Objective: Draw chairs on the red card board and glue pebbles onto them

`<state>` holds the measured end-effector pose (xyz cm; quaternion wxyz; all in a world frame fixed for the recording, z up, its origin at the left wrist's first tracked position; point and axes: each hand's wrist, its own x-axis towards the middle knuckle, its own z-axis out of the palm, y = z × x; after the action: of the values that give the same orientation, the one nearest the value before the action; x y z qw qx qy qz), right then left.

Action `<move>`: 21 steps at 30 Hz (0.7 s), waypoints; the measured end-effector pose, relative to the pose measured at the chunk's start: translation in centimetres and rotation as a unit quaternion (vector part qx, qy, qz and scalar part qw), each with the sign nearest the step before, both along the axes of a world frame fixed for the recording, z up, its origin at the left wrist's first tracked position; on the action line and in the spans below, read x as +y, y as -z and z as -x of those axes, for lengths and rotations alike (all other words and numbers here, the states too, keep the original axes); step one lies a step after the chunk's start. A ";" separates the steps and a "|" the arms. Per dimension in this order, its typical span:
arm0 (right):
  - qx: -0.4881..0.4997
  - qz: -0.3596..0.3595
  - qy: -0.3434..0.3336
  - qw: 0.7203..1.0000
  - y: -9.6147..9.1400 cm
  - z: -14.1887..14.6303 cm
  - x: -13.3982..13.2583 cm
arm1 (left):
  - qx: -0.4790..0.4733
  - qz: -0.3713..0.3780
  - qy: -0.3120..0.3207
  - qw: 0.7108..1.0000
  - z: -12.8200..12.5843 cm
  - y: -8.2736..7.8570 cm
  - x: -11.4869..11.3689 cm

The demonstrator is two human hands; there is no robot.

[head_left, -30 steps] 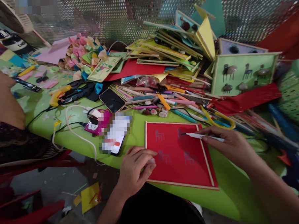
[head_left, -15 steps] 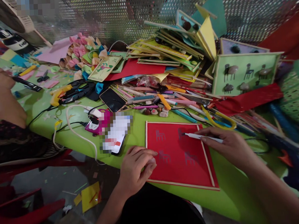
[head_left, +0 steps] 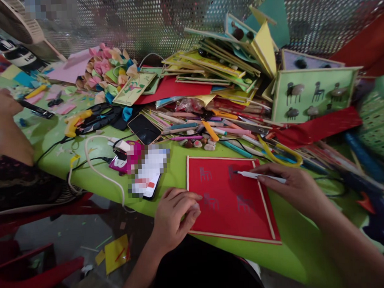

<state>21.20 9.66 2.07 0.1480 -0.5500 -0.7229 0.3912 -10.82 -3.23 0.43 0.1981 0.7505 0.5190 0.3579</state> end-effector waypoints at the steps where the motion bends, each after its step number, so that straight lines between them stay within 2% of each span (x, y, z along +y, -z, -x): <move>1: 0.001 -0.001 0.002 1.000 0.1 -0.1 0.0 | 0.001 -0.001 0.000 1.000 0.0 0.0 0.0; 7: 0.016 0.002 0.026 1.000 0.6 -0.3 0.2 | 0.003 0.004 0.002 1.000 0.2 0.3 0.1; 13: 0.043 0.013 0.045 0.998 0.1 -0.5 0.4 | 0.004 -0.008 0.001 1.000 0.1 0.1 0.0; 21: 0.040 0.007 0.038 0.998 -0.5 0.0 0.2 | 0.003 -0.003 0.000 1.000 0.1 0.0 0.0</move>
<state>21.23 9.82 2.62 0.1880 -0.5619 -0.6924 0.4118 -10.93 -3.21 0.46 0.1944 0.7522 0.5185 0.3571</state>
